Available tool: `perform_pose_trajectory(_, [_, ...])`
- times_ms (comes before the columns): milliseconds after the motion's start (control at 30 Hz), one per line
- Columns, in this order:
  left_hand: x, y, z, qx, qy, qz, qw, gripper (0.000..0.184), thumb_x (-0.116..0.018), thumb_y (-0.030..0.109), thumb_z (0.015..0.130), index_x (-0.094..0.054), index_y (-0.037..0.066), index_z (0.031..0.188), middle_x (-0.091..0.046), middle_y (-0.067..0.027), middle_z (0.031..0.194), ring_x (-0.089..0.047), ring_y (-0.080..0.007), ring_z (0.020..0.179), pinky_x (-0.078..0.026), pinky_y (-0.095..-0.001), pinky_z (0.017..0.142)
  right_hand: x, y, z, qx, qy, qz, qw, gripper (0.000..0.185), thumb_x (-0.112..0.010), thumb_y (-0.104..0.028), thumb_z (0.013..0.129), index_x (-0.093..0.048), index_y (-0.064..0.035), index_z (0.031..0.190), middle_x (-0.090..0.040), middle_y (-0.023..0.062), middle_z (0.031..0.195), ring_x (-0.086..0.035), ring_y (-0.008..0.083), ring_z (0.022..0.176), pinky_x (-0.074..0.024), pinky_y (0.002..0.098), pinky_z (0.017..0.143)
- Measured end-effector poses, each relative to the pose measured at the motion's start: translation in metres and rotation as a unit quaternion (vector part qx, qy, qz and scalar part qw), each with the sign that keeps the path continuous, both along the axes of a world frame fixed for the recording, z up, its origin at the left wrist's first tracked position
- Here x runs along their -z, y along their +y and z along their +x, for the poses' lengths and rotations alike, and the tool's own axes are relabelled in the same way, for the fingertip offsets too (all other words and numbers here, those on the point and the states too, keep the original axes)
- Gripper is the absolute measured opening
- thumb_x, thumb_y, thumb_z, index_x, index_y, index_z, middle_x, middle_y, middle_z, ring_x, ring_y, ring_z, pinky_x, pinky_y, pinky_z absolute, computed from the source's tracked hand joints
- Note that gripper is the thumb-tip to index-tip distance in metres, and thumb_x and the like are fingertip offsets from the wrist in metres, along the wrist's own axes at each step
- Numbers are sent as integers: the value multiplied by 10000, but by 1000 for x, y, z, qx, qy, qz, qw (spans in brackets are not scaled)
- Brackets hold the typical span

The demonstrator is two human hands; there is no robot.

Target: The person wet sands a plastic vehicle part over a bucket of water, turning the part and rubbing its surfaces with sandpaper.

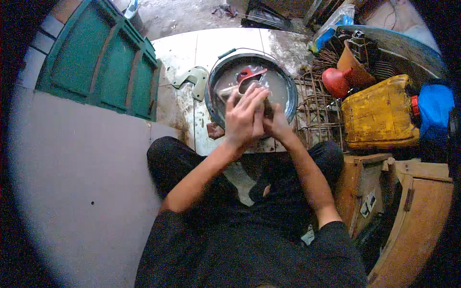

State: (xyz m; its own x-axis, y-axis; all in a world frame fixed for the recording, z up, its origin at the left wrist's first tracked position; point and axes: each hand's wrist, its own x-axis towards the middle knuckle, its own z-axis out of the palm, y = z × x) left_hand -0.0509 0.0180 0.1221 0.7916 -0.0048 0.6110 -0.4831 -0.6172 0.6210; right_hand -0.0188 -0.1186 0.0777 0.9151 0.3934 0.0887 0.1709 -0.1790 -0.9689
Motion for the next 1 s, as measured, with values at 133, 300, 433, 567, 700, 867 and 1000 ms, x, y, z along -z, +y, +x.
perform_pose_trajectory(133, [1, 8, 9, -143, 69, 123, 980, 290, -471, 160, 911, -609, 78, 1152, -618, -95, 1209, -545, -252, 1196, -218, -517, 1065, -17, 12, 2, 28, -28, -6, 999, 213, -614, -123, 795, -623, 18, 954, -690, 160, 868, -638, 164, 771, -498, 357, 722])
perform_pose_trajectory(300, [11, 6, 9, -91, 68, 62, 992, 344, -456, 150, 906, -574, 70, 1219, -564, -108, 1297, -496, -244, 1251, -205, -524, 1083, -9, 8, 0, 41, -46, -18, 998, 201, -588, -131, 832, -653, -6, 975, -695, 143, 816, -647, 171, 750, -499, 364, 700])
perform_pose_trajectory(433, [8, -5, -7, -71, 45, 92, 992, 391, -437, 165, 918, -542, 94, 1288, -549, -89, 1323, -476, -227, 1272, -207, -470, 1103, -18, 13, -3, 82, 144, 157, 974, 223, -602, -165, 835, -659, 8, 964, -694, 133, 792, -645, 160, 734, -502, 352, 688])
perform_pose_trajectory(567, [14, 4, 8, -127, 41, 74, 988, 380, -485, 180, 886, -570, 82, 1243, -584, -118, 1264, -542, -251, 1199, -202, -459, 1103, 8, -4, 5, -27, -25, -62, 997, 233, -635, -188, 839, -665, -7, 984, -689, 116, 785, -644, 145, 723, -507, 330, 682])
perform_pose_trajectory(700, [5, 5, 8, -66, 8, 73, 995, 318, -473, 138, 866, -590, 82, 1157, -621, -129, 1192, -572, -260, 1154, -213, -482, 1084, 39, 14, 10, 79, -7, 93, 993, 228, -646, -157, 833, -670, -27, 1019, -697, 124, 806, -649, 148, 728, -510, 319, 695])
perform_pose_trajectory(867, [8, 13, 19, -79, 54, 95, 991, 342, -488, 117, 857, -583, 91, 1185, -602, -111, 1242, -575, -217, 1155, -293, -447, 1037, -10, 14, -1, 82, -43, -46, 995, 185, -637, -150, 837, -670, -20, 964, -703, 147, 867, -679, 198, 772, -516, 339, 718])
perform_pose_trajectory(1000, [1, 3, 6, 36, -5, 62, 997, 339, -420, 151, 907, -612, 86, 1179, -590, -127, 1255, -563, -222, 1168, -264, -453, 1047, 16, 12, -1, 101, -136, 50, 984, 219, -637, -200, 855, -657, -13, 967, -682, 182, 819, -696, 252, 762, -520, 360, 680])
